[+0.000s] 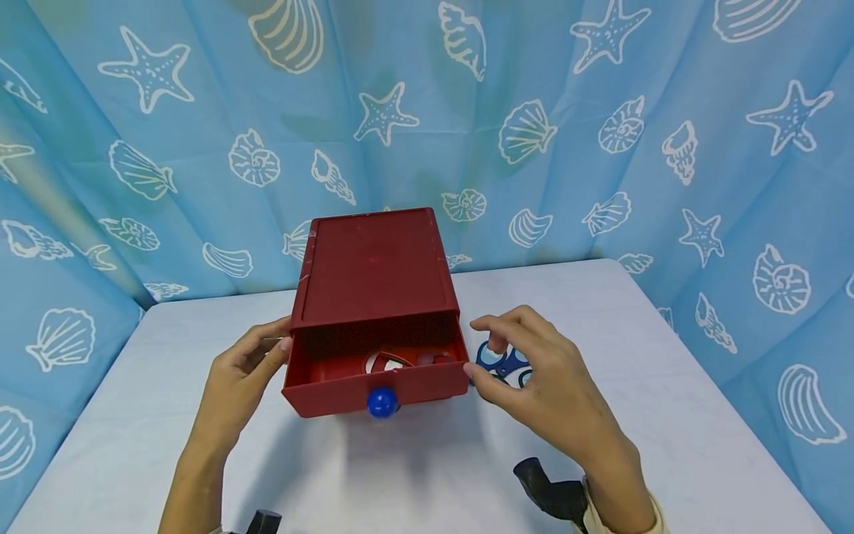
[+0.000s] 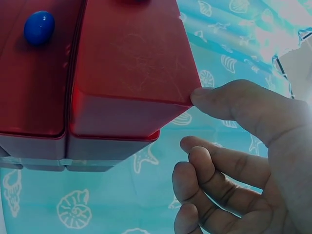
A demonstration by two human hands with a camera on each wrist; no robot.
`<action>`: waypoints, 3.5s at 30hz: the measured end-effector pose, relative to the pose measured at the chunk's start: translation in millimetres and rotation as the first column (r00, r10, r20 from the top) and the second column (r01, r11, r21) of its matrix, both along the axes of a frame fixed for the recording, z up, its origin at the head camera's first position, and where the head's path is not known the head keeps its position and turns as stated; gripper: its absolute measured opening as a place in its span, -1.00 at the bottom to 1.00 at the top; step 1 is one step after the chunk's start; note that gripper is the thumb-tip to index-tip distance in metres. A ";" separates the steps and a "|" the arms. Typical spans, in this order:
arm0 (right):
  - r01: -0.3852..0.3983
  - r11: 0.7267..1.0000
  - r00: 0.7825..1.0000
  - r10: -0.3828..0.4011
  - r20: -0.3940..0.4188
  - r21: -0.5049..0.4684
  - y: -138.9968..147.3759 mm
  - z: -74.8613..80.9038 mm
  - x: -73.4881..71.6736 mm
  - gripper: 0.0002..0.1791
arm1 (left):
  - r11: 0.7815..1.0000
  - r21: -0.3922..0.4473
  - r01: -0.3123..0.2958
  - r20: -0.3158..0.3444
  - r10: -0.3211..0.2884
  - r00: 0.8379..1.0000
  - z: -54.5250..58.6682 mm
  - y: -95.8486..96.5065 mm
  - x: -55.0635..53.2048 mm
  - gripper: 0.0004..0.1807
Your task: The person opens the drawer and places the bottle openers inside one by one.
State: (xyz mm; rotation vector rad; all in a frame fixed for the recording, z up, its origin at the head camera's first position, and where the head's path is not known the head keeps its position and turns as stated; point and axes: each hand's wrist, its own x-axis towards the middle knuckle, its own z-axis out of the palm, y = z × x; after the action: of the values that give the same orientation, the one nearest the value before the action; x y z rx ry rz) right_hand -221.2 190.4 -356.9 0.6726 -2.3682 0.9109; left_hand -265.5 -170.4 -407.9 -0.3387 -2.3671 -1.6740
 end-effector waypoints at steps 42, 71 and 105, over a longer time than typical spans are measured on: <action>0.047 0.998 0.998 -0.049 -0.048 -0.037 -1.9 -12.7 -15.1 -0.46 | 1.000 -0.001 -0.004 0.012 0.004 1.000 -0.4 2.0 2.1 -0.55; 0.055 0.996 0.996 -0.060 -0.071 -0.077 -4.7 -19.4 -26.6 -0.53 | 1.000 -0.010 -0.018 0.027 0.019 0.999 -0.5 3.3 2.3 -0.53; 0.053 0.991 0.990 -0.068 -0.120 -0.124 -7.6 -25.4 -42.1 -0.58 | 1.000 0.001 -0.011 0.031 0.011 0.999 0.6 4.7 3.4 -0.55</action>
State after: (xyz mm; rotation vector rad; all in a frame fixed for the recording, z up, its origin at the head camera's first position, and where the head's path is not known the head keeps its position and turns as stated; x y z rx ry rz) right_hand -263.3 182.7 -382.3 0.5891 -2.1932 0.9497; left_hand -262.1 -165.8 -407.2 -0.3012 -2.3855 -1.6876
